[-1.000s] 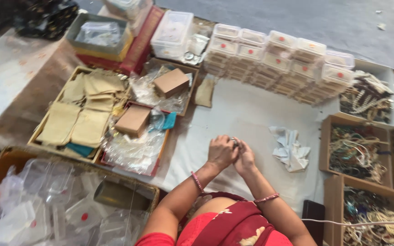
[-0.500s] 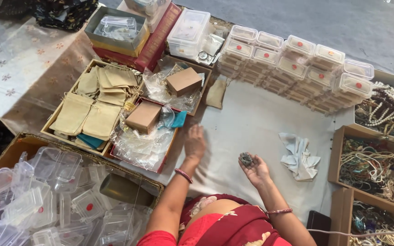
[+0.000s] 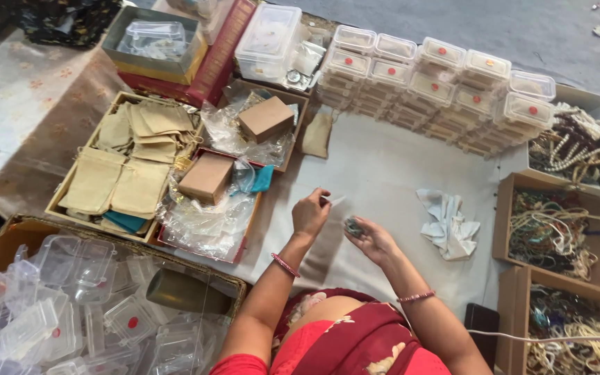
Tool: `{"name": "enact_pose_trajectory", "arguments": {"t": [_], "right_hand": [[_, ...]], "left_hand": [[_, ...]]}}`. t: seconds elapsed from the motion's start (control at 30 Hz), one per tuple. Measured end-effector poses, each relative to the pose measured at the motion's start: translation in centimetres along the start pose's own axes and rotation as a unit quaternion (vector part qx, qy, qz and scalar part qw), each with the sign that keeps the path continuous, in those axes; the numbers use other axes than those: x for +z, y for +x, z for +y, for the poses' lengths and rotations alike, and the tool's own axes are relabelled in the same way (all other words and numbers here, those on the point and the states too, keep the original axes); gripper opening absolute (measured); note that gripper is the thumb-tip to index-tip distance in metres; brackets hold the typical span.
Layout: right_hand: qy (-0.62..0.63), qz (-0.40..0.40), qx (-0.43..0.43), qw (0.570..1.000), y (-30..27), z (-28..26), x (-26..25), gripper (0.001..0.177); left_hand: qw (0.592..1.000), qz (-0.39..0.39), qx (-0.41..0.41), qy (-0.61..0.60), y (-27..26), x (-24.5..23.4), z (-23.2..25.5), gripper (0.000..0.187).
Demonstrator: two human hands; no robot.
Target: The person cleans a beaded necklace with a white cloth on a table, then places it into a small beige pouch and a clear plastic container. They repeat the process with a second beaded necklace, wiping it down and placing it into a plastic bag.
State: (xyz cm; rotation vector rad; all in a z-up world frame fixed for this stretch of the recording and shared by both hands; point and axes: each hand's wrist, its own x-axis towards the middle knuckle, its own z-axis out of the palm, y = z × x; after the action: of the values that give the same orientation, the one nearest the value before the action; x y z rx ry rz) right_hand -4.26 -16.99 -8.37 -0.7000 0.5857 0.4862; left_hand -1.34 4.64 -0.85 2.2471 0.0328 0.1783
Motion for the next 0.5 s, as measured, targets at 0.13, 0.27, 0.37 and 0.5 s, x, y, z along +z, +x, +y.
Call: {"name": "enact_pose_trajectory", "arguments": {"t": [0.13, 0.27, 0.37, 0.5], "right_hand": [[-0.073, -0.011, 0.0, 0.997, -0.4, -0.8, 2.3, 0.027], [-0.104, -0.01, -0.025, 0.994, -1.3, -1.3, 3.4, 0.03], [-0.1, -0.03, -0.037, 0.994, -1.7, -1.6, 3.4, 0.028], [-0.102, -0.042, -0.041, 0.993, -2.1, -1.7, 3.5, 0.026]], "left_hand": [[0.998, -0.048, 0.025, -0.021, -1.4, 0.3, 2.5, 0.022], [0.993, -0.078, 0.012, -0.088, -1.9, 0.2, 3.6, 0.02], [0.974, -0.111, -0.048, -0.193, -1.9, 0.8, 2.8, 0.021], [0.964, -0.127, -0.076, -0.223, -2.5, 0.8, 3.1, 0.022]]}}
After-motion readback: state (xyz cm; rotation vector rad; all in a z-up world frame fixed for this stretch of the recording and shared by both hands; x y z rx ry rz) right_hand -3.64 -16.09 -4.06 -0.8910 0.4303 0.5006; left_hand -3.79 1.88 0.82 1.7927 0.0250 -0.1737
